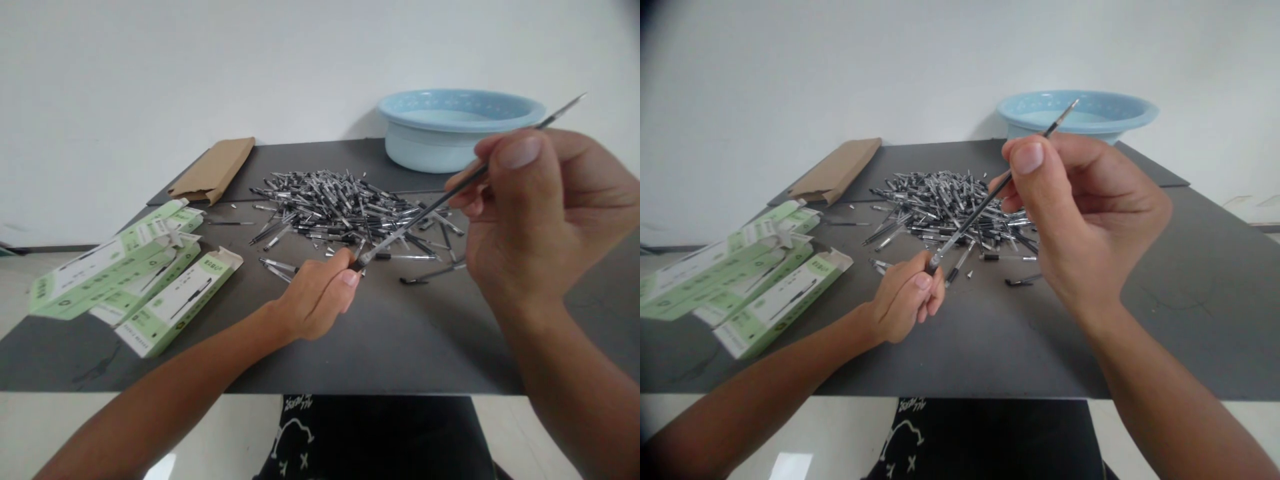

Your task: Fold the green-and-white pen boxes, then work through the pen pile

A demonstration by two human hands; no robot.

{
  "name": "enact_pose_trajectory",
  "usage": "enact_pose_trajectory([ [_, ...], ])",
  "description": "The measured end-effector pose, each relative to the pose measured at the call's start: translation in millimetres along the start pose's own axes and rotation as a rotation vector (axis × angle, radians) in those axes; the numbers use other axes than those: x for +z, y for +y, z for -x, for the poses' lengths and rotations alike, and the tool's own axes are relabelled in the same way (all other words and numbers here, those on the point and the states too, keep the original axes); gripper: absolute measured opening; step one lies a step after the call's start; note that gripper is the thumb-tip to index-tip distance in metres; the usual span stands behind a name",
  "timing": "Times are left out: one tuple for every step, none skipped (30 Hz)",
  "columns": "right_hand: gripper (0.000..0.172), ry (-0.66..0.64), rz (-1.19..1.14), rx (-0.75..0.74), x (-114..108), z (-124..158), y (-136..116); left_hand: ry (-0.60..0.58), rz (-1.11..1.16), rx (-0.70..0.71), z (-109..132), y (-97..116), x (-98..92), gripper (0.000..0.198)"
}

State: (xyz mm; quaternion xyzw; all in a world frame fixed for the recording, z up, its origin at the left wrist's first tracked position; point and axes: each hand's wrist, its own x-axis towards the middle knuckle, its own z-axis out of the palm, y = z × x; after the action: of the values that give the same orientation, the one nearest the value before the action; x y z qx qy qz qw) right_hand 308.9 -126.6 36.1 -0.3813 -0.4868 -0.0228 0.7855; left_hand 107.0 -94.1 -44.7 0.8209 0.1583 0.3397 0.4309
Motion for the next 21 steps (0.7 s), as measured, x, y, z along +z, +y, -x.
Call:
enact_pose_trajectory([
  [0.015,-0.007,-0.008,0.008,0,0,0,-0.006,0.005,0.006,0,-1,-0.4,0.038],
  [0.014,-0.015,-0.009,0.022,0,0,-1,-0.008,0.010,0.009,0,-1,-0.6,0.038],
  [0.014,-0.023,-0.002,0.038,0,0,-2,-0.008,0.013,0.009,0,-1,-0.7,0.038],
  [0.014,-0.028,0.008,0.047,1,1,-2,-0.007,0.014,0.004,0,-1,-0.4,0.038],
  [0.014,-0.029,0.017,0.047,1,1,-3,-0.005,0.011,-0.004,0,-1,0.1,0.038],
  [0.014,-0.028,0.028,0.046,1,2,-4,0.005,0.009,-0.015,0,0,0.8,0.039],
  [0.015,-0.032,0.036,0.044,0,3,-5,0.017,0.009,-0.026,0,1,1.5,0.040],
  [0.014,-0.046,0.044,0.043,-1,3,-7,0.028,0.011,-0.036,0,2,2.0,0.041],
  [0.013,-0.081,0.057,0.048,-3,4,-8,0.033,0.012,-0.043,0,2,2.3,0.041],
  [0.013,-0.139,0.082,0.057,-5,5,-9,0.031,0.013,-0.047,0,3,2.3,0.042],
  [0.014,-0.219,0.120,0.065,-8,6,-9,0.026,0.014,-0.050,0,3,2.0,0.041],
  [0.015,-0.319,0.165,0.071,-12,7,-10,0.019,0.016,-0.052,-1,3,1.6,0.041],
  [0.017,-0.424,0.204,0.073,-15,8,-9,0.014,0.020,-0.052,-1,3,1.3,0.040],
  [0.018,-0.526,0.226,0.075,-17,9,-8,0.015,0.026,-0.054,-1,3,1.2,0.040],
  [0.018,-0.611,0.221,0.074,-19,9,-7,0.022,0.036,-0.055,-2,3,1.4,0.039],
  [0.020,-0.678,0.194,0.083,-21,8,-5,0.042,0.046,-0.058,-2,2,2.1,0.039],
  [0.023,-0.722,0.152,0.102,-22,6,-3,0.074,0.052,-0.066,-3,2,3.0,0.040],
  [0.029,-0.738,0.108,0.127,-22,4,0,0.107,0.055,-0.075,-3,1,4.1,0.041],
  [0.036,-0.725,0.073,0.152,-23,0,2,0.136,0.055,-0.085,-3,1,5.2,0.042],
  [0.044,-0.693,0.053,0.175,-24,-5,5,0.154,0.052,-0.097,-3,1,6.2,0.042],
  [0.050,-0.646,0.051,0.188,-26,-11,7,0.161,0.046,-0.106,-3,0,6.8,0.043],
])
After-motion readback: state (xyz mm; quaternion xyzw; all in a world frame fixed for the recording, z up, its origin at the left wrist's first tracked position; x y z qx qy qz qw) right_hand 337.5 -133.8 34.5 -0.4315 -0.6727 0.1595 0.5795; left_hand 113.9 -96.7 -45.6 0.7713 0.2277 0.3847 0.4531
